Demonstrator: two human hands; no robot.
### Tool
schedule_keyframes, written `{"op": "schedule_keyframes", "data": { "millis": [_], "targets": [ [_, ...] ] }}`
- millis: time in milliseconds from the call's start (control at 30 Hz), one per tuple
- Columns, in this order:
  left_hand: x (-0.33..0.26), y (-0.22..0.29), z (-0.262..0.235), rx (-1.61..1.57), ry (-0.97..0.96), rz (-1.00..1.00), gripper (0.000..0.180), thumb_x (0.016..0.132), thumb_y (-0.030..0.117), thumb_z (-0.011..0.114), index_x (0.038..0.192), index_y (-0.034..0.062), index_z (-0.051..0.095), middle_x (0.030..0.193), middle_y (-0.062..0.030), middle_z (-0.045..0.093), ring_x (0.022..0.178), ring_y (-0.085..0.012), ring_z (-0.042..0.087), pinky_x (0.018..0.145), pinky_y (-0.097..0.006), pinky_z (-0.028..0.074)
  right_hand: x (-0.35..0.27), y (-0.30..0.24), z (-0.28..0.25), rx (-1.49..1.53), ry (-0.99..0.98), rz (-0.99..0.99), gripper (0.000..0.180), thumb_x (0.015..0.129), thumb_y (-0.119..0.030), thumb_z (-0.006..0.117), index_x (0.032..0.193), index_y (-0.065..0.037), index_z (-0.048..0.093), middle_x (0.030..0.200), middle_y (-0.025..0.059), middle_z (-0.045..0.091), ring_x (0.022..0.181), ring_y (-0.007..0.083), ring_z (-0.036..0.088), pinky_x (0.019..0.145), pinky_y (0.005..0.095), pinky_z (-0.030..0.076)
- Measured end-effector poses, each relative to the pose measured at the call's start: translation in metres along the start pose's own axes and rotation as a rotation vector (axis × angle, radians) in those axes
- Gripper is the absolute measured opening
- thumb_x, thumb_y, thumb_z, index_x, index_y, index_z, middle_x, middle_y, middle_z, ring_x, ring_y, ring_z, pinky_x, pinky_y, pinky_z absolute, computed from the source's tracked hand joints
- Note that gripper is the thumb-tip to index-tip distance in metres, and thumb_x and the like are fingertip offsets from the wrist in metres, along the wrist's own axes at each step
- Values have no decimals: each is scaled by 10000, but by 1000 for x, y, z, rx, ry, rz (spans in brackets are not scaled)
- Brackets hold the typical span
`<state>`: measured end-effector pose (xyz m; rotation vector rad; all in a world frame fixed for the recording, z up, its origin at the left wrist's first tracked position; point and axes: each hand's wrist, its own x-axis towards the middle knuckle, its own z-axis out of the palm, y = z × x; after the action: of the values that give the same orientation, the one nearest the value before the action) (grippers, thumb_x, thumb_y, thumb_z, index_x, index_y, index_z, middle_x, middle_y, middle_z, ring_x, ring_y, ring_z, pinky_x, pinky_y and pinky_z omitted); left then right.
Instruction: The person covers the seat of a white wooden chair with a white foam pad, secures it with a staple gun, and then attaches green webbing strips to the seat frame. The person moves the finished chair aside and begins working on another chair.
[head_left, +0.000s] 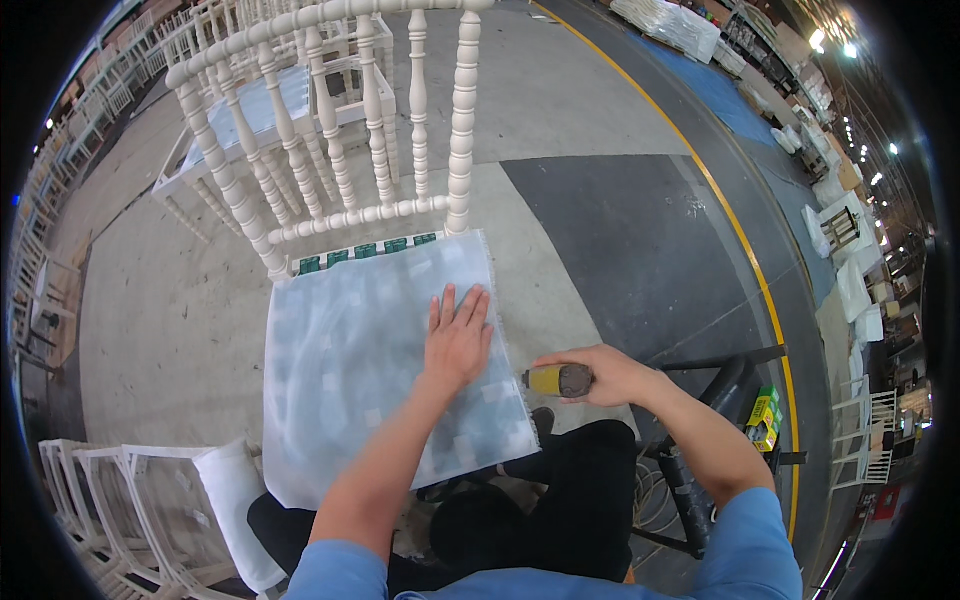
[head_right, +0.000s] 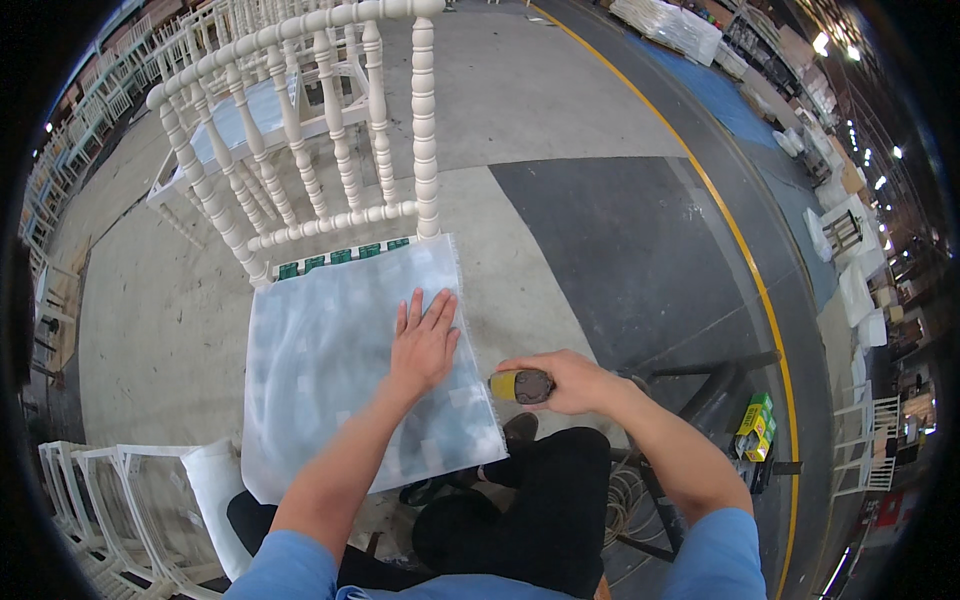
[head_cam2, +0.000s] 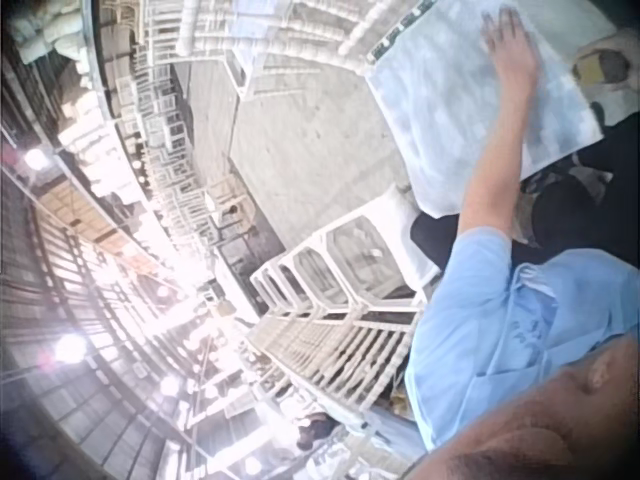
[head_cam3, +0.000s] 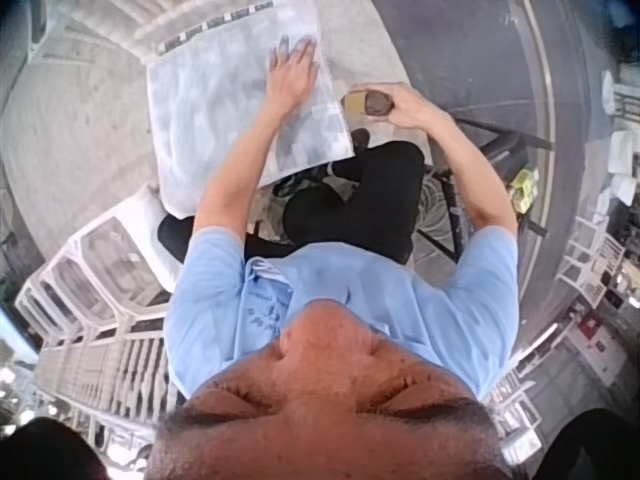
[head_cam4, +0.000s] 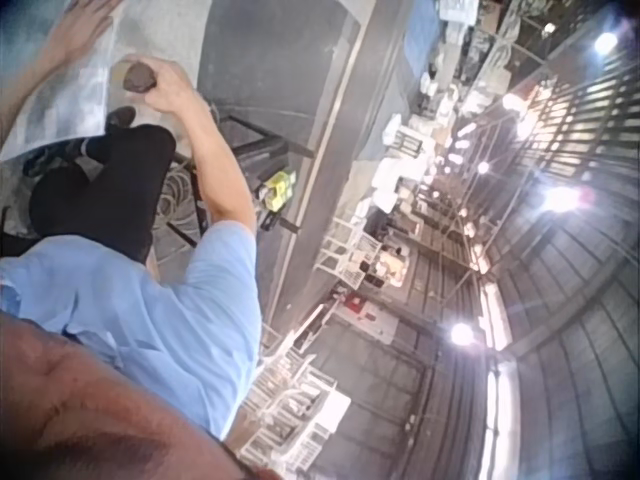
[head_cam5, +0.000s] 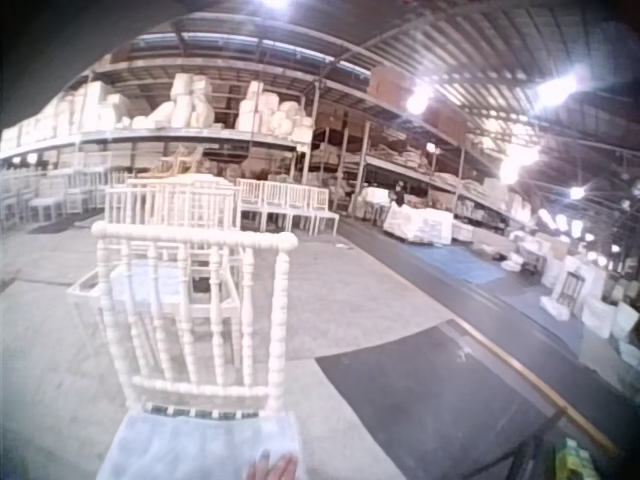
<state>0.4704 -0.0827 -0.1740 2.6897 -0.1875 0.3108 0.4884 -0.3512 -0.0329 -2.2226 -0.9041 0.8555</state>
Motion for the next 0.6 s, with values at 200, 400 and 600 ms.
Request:
{"op": "schedule_keyframes", "data": {
  "millis": [200,400,600],
  "targets": [
    [11,-24,9,39,-146,-58,619,1108,423,511,1658,151,434,1753,-33,362,1616,-433,279,1335,-593,170,-13,-8,-19,-11,34,29,698,845,-130,879,1494,-204,633,1313,152,747,1189,370,718,1027,431,561],
    [19,-25,8,85,-131,-32,643,1124,475,446,1678,153,394,1770,-12,326,1634,-418,240,1344,-594,141,3,-7,-31,-32,28,41,701,835,-100,879,1487,-208,646,1357,141,740,1216,366,716,1051,413,559],
    [21,-31,15,81,-162,-48,643,1121,470,443,1690,176,382,1781,-2,307,1644,-408,222,1348,-589,127,46,-2,-36,-149,-56,-21,712,858,-171,880,1511,-257,607,1206,148,781,1097,407,732,961,470,569]
  ]
}}
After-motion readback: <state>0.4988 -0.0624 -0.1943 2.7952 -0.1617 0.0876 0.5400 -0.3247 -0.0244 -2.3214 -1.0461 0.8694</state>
